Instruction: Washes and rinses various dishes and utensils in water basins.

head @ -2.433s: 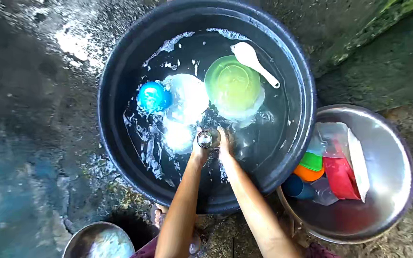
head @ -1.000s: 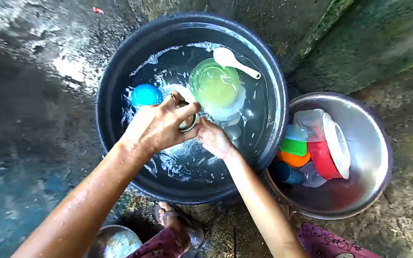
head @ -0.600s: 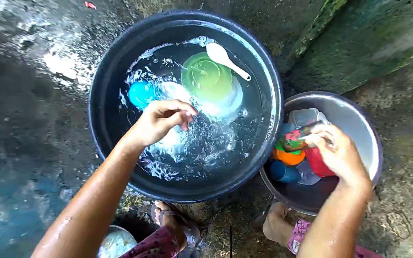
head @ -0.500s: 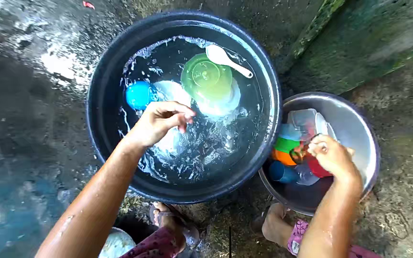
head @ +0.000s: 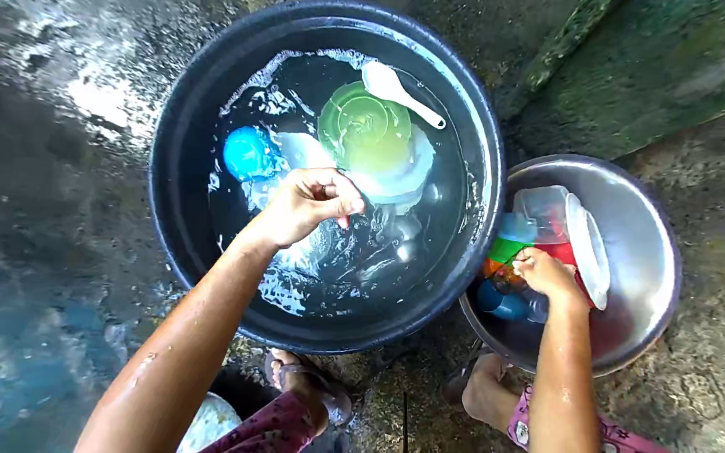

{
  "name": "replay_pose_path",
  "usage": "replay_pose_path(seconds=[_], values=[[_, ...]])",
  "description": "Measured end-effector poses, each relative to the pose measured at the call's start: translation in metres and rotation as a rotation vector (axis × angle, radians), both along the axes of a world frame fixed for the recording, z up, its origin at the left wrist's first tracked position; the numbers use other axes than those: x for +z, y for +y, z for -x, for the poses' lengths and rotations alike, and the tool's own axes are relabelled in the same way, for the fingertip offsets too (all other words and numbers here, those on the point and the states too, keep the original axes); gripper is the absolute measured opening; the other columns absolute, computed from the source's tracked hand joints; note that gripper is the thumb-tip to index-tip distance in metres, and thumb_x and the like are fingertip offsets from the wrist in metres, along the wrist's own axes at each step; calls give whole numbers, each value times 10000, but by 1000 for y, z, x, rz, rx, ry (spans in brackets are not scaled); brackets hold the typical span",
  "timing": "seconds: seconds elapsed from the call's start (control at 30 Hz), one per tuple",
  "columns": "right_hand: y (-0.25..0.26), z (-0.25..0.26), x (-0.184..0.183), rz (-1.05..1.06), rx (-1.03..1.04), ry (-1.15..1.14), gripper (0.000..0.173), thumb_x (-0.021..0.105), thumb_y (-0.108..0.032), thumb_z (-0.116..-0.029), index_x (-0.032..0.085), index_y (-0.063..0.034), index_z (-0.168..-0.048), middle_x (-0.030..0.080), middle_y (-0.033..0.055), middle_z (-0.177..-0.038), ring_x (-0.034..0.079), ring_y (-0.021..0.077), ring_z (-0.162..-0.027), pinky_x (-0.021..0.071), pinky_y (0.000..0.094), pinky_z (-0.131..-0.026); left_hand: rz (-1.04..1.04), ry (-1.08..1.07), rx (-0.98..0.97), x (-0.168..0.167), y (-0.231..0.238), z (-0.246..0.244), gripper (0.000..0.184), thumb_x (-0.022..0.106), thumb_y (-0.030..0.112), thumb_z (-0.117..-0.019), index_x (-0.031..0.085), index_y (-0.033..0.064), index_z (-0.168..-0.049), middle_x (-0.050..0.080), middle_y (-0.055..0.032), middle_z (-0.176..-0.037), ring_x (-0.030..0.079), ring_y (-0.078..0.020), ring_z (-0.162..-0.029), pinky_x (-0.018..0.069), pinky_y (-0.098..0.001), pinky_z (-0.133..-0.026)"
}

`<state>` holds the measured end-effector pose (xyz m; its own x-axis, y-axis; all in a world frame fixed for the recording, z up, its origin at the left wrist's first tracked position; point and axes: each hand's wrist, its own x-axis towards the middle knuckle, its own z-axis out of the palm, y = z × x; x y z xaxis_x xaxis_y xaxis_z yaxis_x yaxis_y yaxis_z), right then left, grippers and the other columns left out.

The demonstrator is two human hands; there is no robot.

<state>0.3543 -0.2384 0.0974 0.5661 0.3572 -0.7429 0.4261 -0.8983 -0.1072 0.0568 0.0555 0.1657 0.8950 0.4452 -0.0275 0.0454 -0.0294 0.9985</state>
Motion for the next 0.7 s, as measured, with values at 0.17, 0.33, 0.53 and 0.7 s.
replay_pose_path(seconds=[0.17, 0.33, 0.53, 0.7], values=[[2, -12, -19, 29, 20, -32, 343, 503, -188, -1081, 594, -9, -1358, 638, 241, -1319, 520, 423, -1326, 213, 661, -1156, -14, 33, 37, -1, 0, -1, 166, 616, 24, -923, 695, 170, -929, 722, 150, -796, 653, 42, -661, 562, -149, -636], [10, -27, -34, 41, 19, -25, 377, 566, -177, -1055, 578, 8, -1383, 574, 297, -1389, 474, 480, -1357, 242, 693, -1133, -74, 173, 9, -5, 10, 10, 134, 578, 9, -935, 666, 109, -954, 702, 133, -810, 652, 41, -694, 566, -155, -674], [19, 13, 34, -791, 99, -339, 272, 515, -45, -982, 700, 61, -1151, 587, 289, -1352, 574, 417, -1247, 476, 551, -1011, -253, 495, 138, -24, 60, 54, 261, 475, 102, -1013, 639, -62, -1133, 651, -79, -1036, 611, -65, -844, 545, -313, -796], [103, 71, 20, -1275, 250, -75, 192, 623, -101, -913, 752, 30, -967, 617, 240, -1280, 626, 260, -1147, 531, 376, -961, -342, 576, 494, -64, 96, 72, 315, 716, 181, -955, 598, -93, -1054, 630, -160, -982, 580, -150, -851, 507, -383, -843]])
